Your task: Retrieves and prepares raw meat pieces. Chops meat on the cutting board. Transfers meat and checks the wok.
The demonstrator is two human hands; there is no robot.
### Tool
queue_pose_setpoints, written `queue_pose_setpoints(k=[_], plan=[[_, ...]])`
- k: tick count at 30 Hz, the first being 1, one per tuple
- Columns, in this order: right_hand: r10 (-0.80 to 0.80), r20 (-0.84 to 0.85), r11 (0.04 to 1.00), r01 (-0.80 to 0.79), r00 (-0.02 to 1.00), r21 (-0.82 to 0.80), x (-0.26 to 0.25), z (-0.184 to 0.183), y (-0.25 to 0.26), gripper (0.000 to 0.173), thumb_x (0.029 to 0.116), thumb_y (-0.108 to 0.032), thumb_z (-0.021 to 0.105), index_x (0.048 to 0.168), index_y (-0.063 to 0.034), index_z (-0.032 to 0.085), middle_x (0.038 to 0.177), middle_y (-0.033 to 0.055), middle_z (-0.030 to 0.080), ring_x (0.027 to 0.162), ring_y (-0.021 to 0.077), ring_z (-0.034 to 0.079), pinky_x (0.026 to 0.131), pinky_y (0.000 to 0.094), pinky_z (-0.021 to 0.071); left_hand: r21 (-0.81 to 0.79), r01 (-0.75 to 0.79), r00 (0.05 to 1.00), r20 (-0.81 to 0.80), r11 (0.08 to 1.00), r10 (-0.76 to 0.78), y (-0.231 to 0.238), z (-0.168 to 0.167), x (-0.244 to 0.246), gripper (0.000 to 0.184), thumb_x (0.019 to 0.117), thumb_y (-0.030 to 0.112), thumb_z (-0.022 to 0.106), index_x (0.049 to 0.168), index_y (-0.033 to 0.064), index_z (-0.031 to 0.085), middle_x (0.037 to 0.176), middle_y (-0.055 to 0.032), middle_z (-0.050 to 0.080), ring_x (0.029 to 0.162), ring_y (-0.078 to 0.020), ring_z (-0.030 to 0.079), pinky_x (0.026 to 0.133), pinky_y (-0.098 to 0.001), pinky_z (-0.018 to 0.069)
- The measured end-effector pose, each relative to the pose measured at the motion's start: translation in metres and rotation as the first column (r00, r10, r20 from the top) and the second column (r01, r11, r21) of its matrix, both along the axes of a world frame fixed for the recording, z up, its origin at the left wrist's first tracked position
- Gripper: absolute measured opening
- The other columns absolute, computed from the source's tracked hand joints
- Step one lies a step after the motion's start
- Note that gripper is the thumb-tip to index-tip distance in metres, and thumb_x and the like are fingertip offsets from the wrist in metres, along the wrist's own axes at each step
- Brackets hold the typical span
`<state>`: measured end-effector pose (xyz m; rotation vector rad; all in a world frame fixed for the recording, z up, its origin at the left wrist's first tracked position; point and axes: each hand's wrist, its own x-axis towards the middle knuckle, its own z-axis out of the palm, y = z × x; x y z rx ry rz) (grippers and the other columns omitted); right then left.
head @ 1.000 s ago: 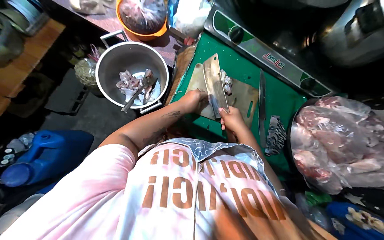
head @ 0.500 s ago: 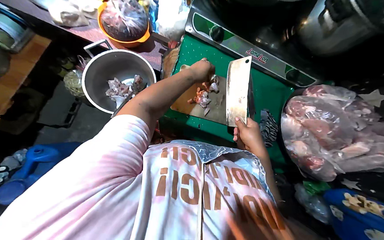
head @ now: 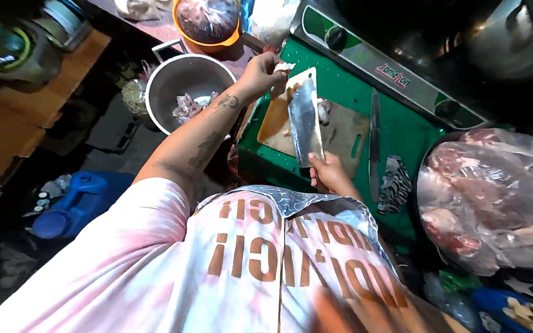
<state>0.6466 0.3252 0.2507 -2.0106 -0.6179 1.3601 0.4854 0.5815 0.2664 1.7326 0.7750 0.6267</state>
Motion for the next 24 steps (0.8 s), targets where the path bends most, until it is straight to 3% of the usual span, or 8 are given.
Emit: queue_pose_setpoints(k=[3,7,10,12,15,17,21,24], plan=[[0.12,0.018,0.992,-0.119,0.993,-0.041,-0.006,-0.021,0.008,0.029,0.1091,-0.031,0.053,0.111,-0.0022,0.056,0.06,0.0038,0.053,0.044,0.0109,0.055,0.045,0.0256,0.0523,0.252,0.006,0.986,-0.164,0.968,0.037,-0.019,-0.007,-0.01,0.028,0.0968,0.017,0.068,0.119,0.0005,0.066,0.103,-0.0124,0.072,0.09,-0.0202,0.071,0.088,-0.0435,0.0585],[0.092,0.07,0.994,-0.088,0.993,-0.064,0.006,-0.038,0.015,0.035,0.1083,-0.035,0.055,0.119,-0.0019,0.056,0.063,0.0051,0.055,0.045,0.012,0.055,0.046,0.0273,0.053,0.576,0.248,0.947,-0.312,0.779,-0.07,-0.066,-0.054,-0.004,0.017,0.0929,0.012,0.071,0.108,0.0048,0.073,0.113,-0.0179,0.069,0.116,-0.0376,0.063,0.102,-0.0553,0.051],[0.027,0.121,0.997,-0.018,0.992,-0.072,0.016,-0.035,0.02,0.038,0.1093,-0.037,0.052,0.125,-0.0026,0.055,0.065,0.0049,0.055,0.048,0.0141,0.057,0.049,0.0317,0.0559,0.61,0.408,0.905,-0.366,0.68,-0.214,-0.098,-0.1,-0.012,0.019,0.1003,0.008,0.06,0.114,0.0041,0.073,0.125,-0.0214,0.068,0.12,-0.0422,0.064,0.099,-0.0574,0.0533],[0.005,0.18,0.998,0.007,0.984,-0.067,0.02,-0.032,0.023,0.038,0.1092,-0.037,0.052,0.125,-0.0026,0.056,0.066,0.0056,0.055,0.048,0.015,0.057,0.049,0.0331,0.0562,0.641,0.41,0.912,-0.309,0.65,-0.271,-0.109,-0.115,-0.021,0.021,0.1033,0.008,0.057,0.116,0.0035,0.073,0.129,-0.0191,0.067,0.124,-0.0383,0.063,0.105,-0.0513,0.0518],[0.035,0.261,0.997,-0.016,0.965,-0.074,0.02,-0.029,0.026,0.037,0.1092,-0.035,0.052,0.122,-0.0012,0.057,0.066,0.0064,0.055,0.047,0.0144,0.057,0.049,0.0323,0.0555,0.67,0.435,0.9,-0.301,0.602,-0.315,-0.106,-0.118,-0.034,0.035,0.097,-0.008,0.054,0.124,0.0041,0.072,0.135,-0.0178,0.067,0.128,-0.0379,0.061,0.109,-0.0498,0.0491],[0.07,0.312,0.996,-0.05,0.948,-0.071,0.017,-0.025,0.027,0.037,0.1096,-0.035,0.052,0.118,0.0006,0.059,0.066,0.0082,0.057,0.048,0.0159,0.058,0.05,0.0341,0.0556,0.727,0.393,0.919,-0.288,0.564,-0.269,-0.098,-0.11,-0.036,0.033,0.0943,-0.006,0.058,0.12,0.0057,0.074,0.132,-0.0172,0.068,0.124,-0.0387,0.063,0.106,-0.0506,0.05],[0.106,0.372,0.994,-0.101,0.922,-0.033,0.007,-0.017,0.02,0.04,0.1099,-0.038,0.05,0.108,0.0005,0.06,0.067,0.0103,0.059,0.05,0.0193,0.059,0.053,0.0383,0.0557,0.678,0.317,0.946,-0.278,0.663,-0.169,-0.084,-0.09,-0.024,0.027,0.0988,0.013,0.066,0.123,0.0033,0.072,0.126,-0.0218,0.066,0.122,-0.0407,0.061,0.104,-0.0497,0.0513],[0.127,0.373,0.989,-0.145,0.919,0.02,-0.001,-0.012,0.017,0.039,0.1097,-0.038,0.05,0.107,-0.0003,0.061,0.066,0.0083,0.058,0.048,0.0168,0.058,0.051,0.036,0.0547,0.624,0.345,0.932,-0.315,0.701,-0.178,-0.08,-0.099,-0.021,0.021,0.101,0.013,0.062,0.113,0.0006,0.073,0.124,-0.0194,0.068,0.123,-0.038,0.062,0.106,-0.0492,0.0504]])
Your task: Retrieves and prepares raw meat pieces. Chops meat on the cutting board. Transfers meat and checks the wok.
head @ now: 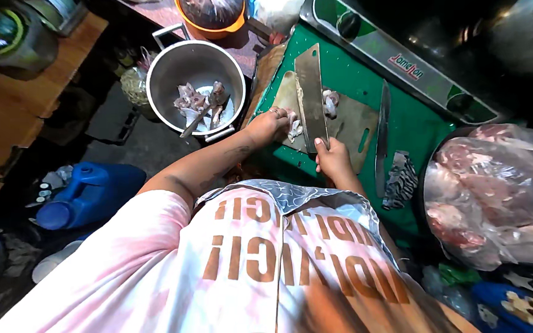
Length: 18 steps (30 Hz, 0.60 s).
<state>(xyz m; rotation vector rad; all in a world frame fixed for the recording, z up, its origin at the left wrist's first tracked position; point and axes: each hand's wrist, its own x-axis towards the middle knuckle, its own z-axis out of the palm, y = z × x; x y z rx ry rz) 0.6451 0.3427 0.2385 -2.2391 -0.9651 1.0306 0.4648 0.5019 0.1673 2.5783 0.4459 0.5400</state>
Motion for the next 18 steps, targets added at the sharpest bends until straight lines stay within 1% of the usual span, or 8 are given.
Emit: queue_pose_setpoints(k=[2,4,7,9,12,15,16,18], plan=[[0.066,0.034,0.998,-0.066,0.997,0.004,-0.002,-0.001,0.001,0.04,0.1101,-0.038,0.049,0.106,-0.0003,0.061,0.067,0.0094,0.059,0.051,0.0194,0.059,0.054,0.0398,0.0554,0.0,-0.005,0.999,0.037,1.0,0.005,0.002,-0.008,0.0,0.019,0.1009,0.011,0.061,0.11,0.0002,0.074,0.124,-0.0194,0.069,0.123,-0.0375,0.063,0.108,-0.0485,0.0495],[0.119,0.086,0.993,-0.118,0.989,-0.013,-0.004,-0.004,0.002,0.041,0.11,-0.038,0.049,0.106,-0.0005,0.063,0.07,0.0124,0.06,0.056,0.0243,0.061,0.059,0.0462,0.0559,0.001,-0.029,0.998,0.061,1.0,0.029,0.001,-0.011,0.001,0.02,0.1015,0.017,0.062,0.108,0.0019,0.074,0.124,-0.0186,0.069,0.124,-0.0365,0.062,0.108,-0.0474,0.0494],[0.163,0.131,0.985,-0.154,0.978,-0.072,-0.007,-0.005,0.003,0.04,0.1104,-0.036,0.048,0.105,0.0,0.064,0.076,0.0161,0.062,0.062,0.0286,0.064,0.063,0.0515,0.0565,0.025,-0.057,0.989,0.135,0.998,0.053,-0.005,-0.016,0.005,0.022,0.101,0.022,0.063,0.108,0.0035,0.073,0.123,-0.0183,0.068,0.124,-0.0357,0.062,0.108,-0.0452,0.0496],[0.169,0.136,0.984,-0.158,0.976,-0.085,-0.007,-0.008,0.002,0.039,0.1105,-0.035,0.047,0.106,0.0001,0.064,0.076,0.0156,0.062,0.061,0.0277,0.063,0.062,0.0507,0.0563,0.03,-0.058,0.987,0.151,0.998,0.053,-0.007,-0.019,0.009,0.023,0.102,0.02,0.061,0.108,0.0017,0.073,0.121,-0.0189,0.069,0.123,-0.0357,0.063,0.11,-0.0449,0.0487],[0.191,0.15,0.979,-0.177,0.97,-0.104,-0.008,-0.009,0.004,0.039,0.1106,-0.036,0.047,0.107,-0.0002,0.063,0.076,0.0154,0.062,0.06,0.0276,0.063,0.061,0.0501,0.056,0.0,-0.072,0.989,0.132,0.997,0.071,-0.005,-0.019,0.013,0.023,0.1026,0.018,0.06,0.104,0.0004,0.074,0.119,-0.0187,0.071,0.122,-0.0357,0.064,0.109,-0.0449,0.0489],[0.212,0.164,0.973,-0.193,0.963,-0.124,-0.012,-0.007,0.01,0.04,0.1108,-0.037,0.046,0.104,-0.0012,0.062,0.075,0.0168,0.062,0.057,0.0291,0.063,0.057,0.0505,0.0549,-0.031,-0.071,0.987,0.14,0.997,0.075,0.0,-0.02,0.012,0.02,0.1001,0.016,0.063,0.101,0.0013,0.076,0.117,-0.0175,0.072,0.119,-0.035,0.065,0.106,-0.0443,0.051],[0.216,0.167,0.97,-0.192,0.962,-0.146,-0.015,-0.005,0.017,0.039,0.1108,-0.036,0.046,0.104,-0.0012,0.062,0.077,0.017,0.062,0.061,0.0299,0.064,0.06,0.0515,0.0549,-0.031,-0.067,0.985,0.156,0.997,0.071,0.001,-0.021,0.012,0.018,0.0992,0.015,0.064,0.1,0.0013,0.076,0.116,-0.0176,0.072,0.118,-0.0351,0.066,0.105,-0.0445,0.0514],[0.235,0.184,0.959,-0.197,0.954,-0.202,-0.021,0.001,0.036,0.04,0.1111,-0.036,0.045,0.113,0.0001,0.063,0.087,0.0208,0.066,0.071,0.0342,0.068,0.069,0.0556,0.0563,-0.019,-0.061,0.983,0.175,0.998,0.063,0.004,-0.023,0.012,0.017,0.0983,0.013,0.065,0.099,0.0009,0.076,0.114,-0.018,0.073,0.117,-0.0359,0.066,0.105,-0.0448,0.0513]])
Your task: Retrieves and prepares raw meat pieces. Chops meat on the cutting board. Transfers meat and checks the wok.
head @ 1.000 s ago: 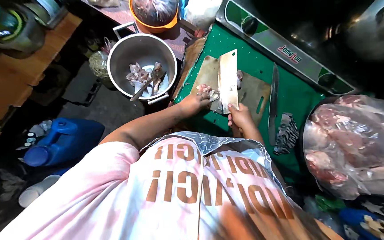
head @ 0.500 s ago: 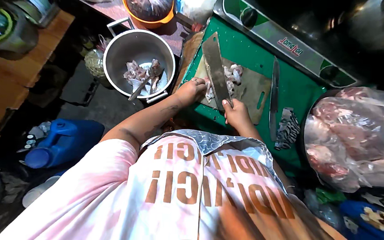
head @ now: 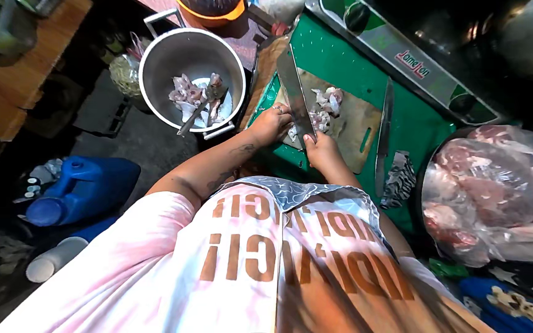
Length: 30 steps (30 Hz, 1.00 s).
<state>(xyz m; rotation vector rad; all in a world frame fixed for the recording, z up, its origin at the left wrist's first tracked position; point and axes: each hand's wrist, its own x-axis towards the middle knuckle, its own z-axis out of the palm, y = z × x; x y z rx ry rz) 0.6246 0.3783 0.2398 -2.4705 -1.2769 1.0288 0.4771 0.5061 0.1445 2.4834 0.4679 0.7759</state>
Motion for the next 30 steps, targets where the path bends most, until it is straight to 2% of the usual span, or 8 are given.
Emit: queue_pose_setpoints(k=[3,6,10,13,16,20,25,30], plan=[[0.055,0.054,0.998,-0.054,0.997,-0.024,-0.007,0.005,0.032,0.043,0.1111,-0.035,0.044,0.122,0.0018,0.063,0.1,0.0252,0.068,0.086,0.0389,0.071,0.079,0.059,0.0566,0.012,0.01,1.0,-0.027,1.0,-0.009,0.002,0.002,0.002,0.018,0.0988,0.012,0.062,0.097,0.0001,0.075,0.114,-0.0184,0.073,0.117,-0.0363,0.066,0.105,-0.045,0.0515],[0.095,0.069,0.995,-0.092,0.993,-0.035,-0.005,0.007,0.044,0.041,0.111,-0.034,0.044,0.123,0.0012,0.063,0.106,0.0251,0.068,0.092,0.039,0.07,0.083,0.059,0.0559,0.022,0.004,0.998,-0.069,1.0,-0.002,0.003,0.005,0.003,0.02,0.0999,0.013,0.061,0.098,0.0004,0.075,0.113,-0.0182,0.072,0.117,-0.0371,0.066,0.102,-0.0462,0.0527],[0.079,0.044,0.995,-0.076,0.996,-0.066,0.01,0.004,-0.007,0.044,0.1112,-0.038,0.043,0.118,0.0012,0.062,0.086,0.0234,0.066,0.068,0.0372,0.067,0.064,0.0574,0.0563,-0.016,-0.004,0.996,-0.088,1.0,0.002,0.003,0.005,0.004,0.018,0.0978,0.014,0.062,0.096,0.0007,0.075,0.113,-0.0173,0.073,0.117,-0.0365,0.066,0.102,-0.0467,0.0529],[0.042,0.04,0.99,-0.036,0.998,-0.137,0.014,0.003,-0.026,0.042,0.11,-0.036,0.048,0.108,0.0036,0.063,0.088,0.0246,0.065,0.083,0.0402,0.066,0.076,0.061,0.0518,-0.051,0.017,0.998,-0.066,0.999,-0.02,0.002,0.001,0.006,0.017,0.0963,0.012,0.064,0.095,-0.0002,0.075,0.113,-0.0181,0.072,0.116,-0.037,0.066,0.102,-0.0465,0.0524],[0.007,0.03,0.992,-0.003,1.0,-0.129,0.006,-0.006,0.001,0.044,0.1102,-0.038,0.046,0.112,0.0039,0.062,0.086,0.0229,0.065,0.073,0.0366,0.067,0.069,0.0577,0.0553,-0.054,0.026,1.0,-0.013,0.998,-0.027,0.005,-0.002,0.005,0.015,0.0955,0.01,0.064,0.094,-0.0004,0.075,0.113,-0.0185,0.073,0.115,-0.0365,0.067,0.103,-0.0454,0.0523],[-0.004,0.001,0.991,0.004,1.0,-0.133,-0.005,0.0,0.053,0.047,0.1109,-0.037,0.045,0.125,0.0055,0.058,0.104,0.0252,0.064,0.071,0.0319,0.068,0.068,0.0504,0.0596,-0.082,0.024,0.998,-0.06,0.996,-0.029,0.006,0.003,0.002,0.016,0.0963,0.008,0.062,0.097,-0.0006,0.075,0.114,-0.0195,0.072,0.118,-0.038,0.065,0.103,-0.0471,0.0514],[-0.021,0.023,0.993,0.023,1.0,-0.114,-0.001,-0.004,0.027,0.045,0.1107,-0.038,0.045,0.115,0.0036,0.06,0.087,0.021,0.064,0.065,0.0322,0.066,0.065,0.0533,0.0571,-0.03,0.038,0.998,-0.047,0.999,-0.04,0.008,-0.002,0.003,0.018,0.0979,0.012,0.061,0.097,0.0012,0.076,0.113,-0.0175,0.072,0.116,-0.0361,0.066,0.102,-0.0457,0.0524],[-0.014,-0.005,0.993,0.013,1.0,-0.113,-0.003,-0.001,0.054,0.046,0.1106,-0.037,0.046,0.122,0.0059,0.059,0.096,0.0242,0.065,0.071,0.0332,0.068,0.071,0.0531,0.0585,-0.071,0.055,0.998,-0.037,0.996,-0.058,0.013,-0.002,-0.002,0.024,0.1029,0.017,0.057,0.103,-0.0006,0.073,0.118,-0.0206,0.07,0.119,-0.0391,0.064,0.104,-0.0478,0.0505]])
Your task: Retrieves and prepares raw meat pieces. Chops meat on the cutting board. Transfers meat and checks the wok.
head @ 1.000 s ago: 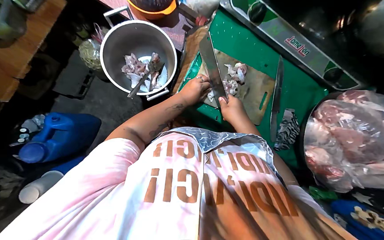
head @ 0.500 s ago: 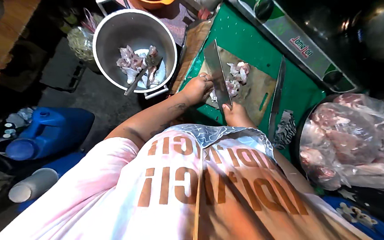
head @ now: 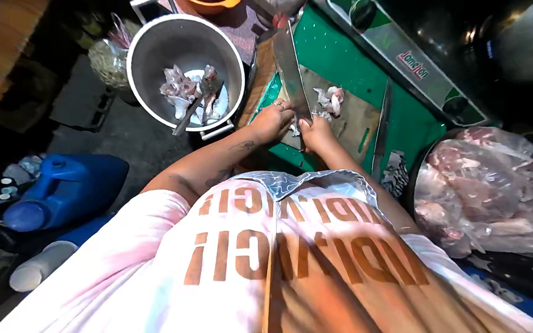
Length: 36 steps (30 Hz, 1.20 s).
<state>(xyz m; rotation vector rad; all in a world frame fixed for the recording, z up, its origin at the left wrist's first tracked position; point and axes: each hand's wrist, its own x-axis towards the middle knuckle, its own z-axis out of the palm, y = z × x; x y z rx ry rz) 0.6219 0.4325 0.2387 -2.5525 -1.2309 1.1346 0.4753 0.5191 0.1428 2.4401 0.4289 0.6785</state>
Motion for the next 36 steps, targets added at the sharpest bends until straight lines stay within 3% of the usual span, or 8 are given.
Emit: queue_pose_setpoints(k=[4,9,13,19,22,26,30,36], plan=[[-0.133,-0.212,0.99,0.14,0.968,0.02,0.018,0.034,-0.015,0.042,0.1095,-0.044,0.048,0.121,-0.0047,0.056,0.064,0.0064,0.052,0.045,0.0159,0.053,0.048,0.0328,0.0535,-0.028,0.159,0.987,-0.012,0.987,-0.16,0.017,0.012,-0.009,0.031,0.0926,0.031,0.073,0.105,0.0021,0.072,0.124,-0.0212,0.065,0.122,-0.0377,0.06,0.108,-0.0489,0.0483],[-0.246,-0.303,0.921,0.319,0.921,0.222,0.041,0.03,-0.067,0.038,0.1085,-0.043,0.05,0.116,-0.0074,0.059,0.06,0.0038,0.053,0.043,0.0133,0.051,0.043,0.0303,0.0501,0.139,0.315,0.941,-0.176,0.939,-0.29,0.039,0.034,0.006,0.056,0.0826,0.032,0.084,0.13,0.0088,0.066,0.146,-0.0184,0.057,0.142,-0.0422,0.045,0.12,-0.0555,0.0342],[-0.381,-0.332,0.865,0.459,0.863,0.202,0.038,0.037,-0.083,0.034,0.1089,-0.039,0.052,0.113,-0.0057,0.058,0.06,0.0023,0.052,0.043,0.0123,0.053,0.045,0.0297,0.0526,0.081,0.441,0.871,-0.278,0.894,-0.405,0.045,0.037,0.034,0.025,0.0891,0.024,0.079,0.111,0.0119,0.074,0.116,-0.0118,0.072,0.119,-0.034,0.064,0.106,-0.0541,0.0479],[-0.356,-0.242,0.906,0.396,0.903,0.146,0.025,0.026,-0.104,0.036,0.1099,-0.038,0.05,0.108,-0.0023,0.059,0.064,0.0076,0.057,0.047,0.0157,0.057,0.048,0.0326,0.0538,0.005,0.015,0.984,-0.179,1.0,-0.013,0.004,0.019,0.039,0.031,0.0916,0.033,0.076,0.102,0.0041,0.072,0.098,-0.0152,0.073,0.102,-0.0356,0.069,0.096,-0.0558,0.052],[-0.349,-0.247,0.92,0.38,0.904,0.09,0.018,0.02,-0.112,0.036,0.1106,-0.036,0.048,0.108,-0.0014,0.058,0.065,0.0085,0.057,0.048,0.0168,0.058,0.051,0.034,0.055,0.018,-0.131,0.975,-0.177,0.991,0.132,-0.011,0.02,0.032,0.041,0.0851,0.041,0.08,0.1,0.004,0.071,0.095,-0.0152,0.073,0.097,-0.0368,0.069,0.093,-0.0564,0.0522],[-0.313,-0.215,0.942,0.331,0.925,0.053,0.01,0.012,-0.117,0.034,0.1099,-0.033,0.051,0.106,-0.0005,0.061,0.068,0.0086,0.057,0.056,0.0175,0.056,0.059,0.0367,0.0518,-0.004,-0.05,0.991,-0.124,0.999,0.05,-0.013,0.02,0.02,0.046,0.0832,0.038,0.082,0.112,0.0039,0.071,0.116,-0.0176,0.07,0.112,-0.0388,0.065,0.098,-0.0569,0.0503],[-0.243,-0.171,0.963,0.258,0.955,0.073,0.006,-0.002,-0.115,0.035,0.1101,-0.031,0.05,0.11,0.0017,0.063,0.075,0.0131,0.06,0.066,0.0246,0.06,0.07,0.0467,0.052,-0.015,0.041,0.999,-0.013,0.999,-0.041,-0.012,0.013,0.018,0.018,0.0945,0.021,0.073,0.098,0.0033,0.076,0.108,-0.0162,0.074,0.113,-0.0358,0.067,0.102,-0.0517,0.0507],[-0.242,-0.137,0.966,0.251,0.961,0.054,-0.001,-0.015,-0.065,0.045,0.1119,-0.041,0.04,0.121,0.001,0.055,0.074,0.0168,0.06,0.051,0.0253,0.06,0.052,0.0432,0.0553,-0.042,0.08,0.997,0.001,0.996,-0.08,-0.012,0.008,0.02,0.013,0.0955,0.014,0.07,0.094,0.0039,0.077,0.104,-0.014,0.075,0.11,-0.0324,0.068,0.101,-0.0452,0.0522]])
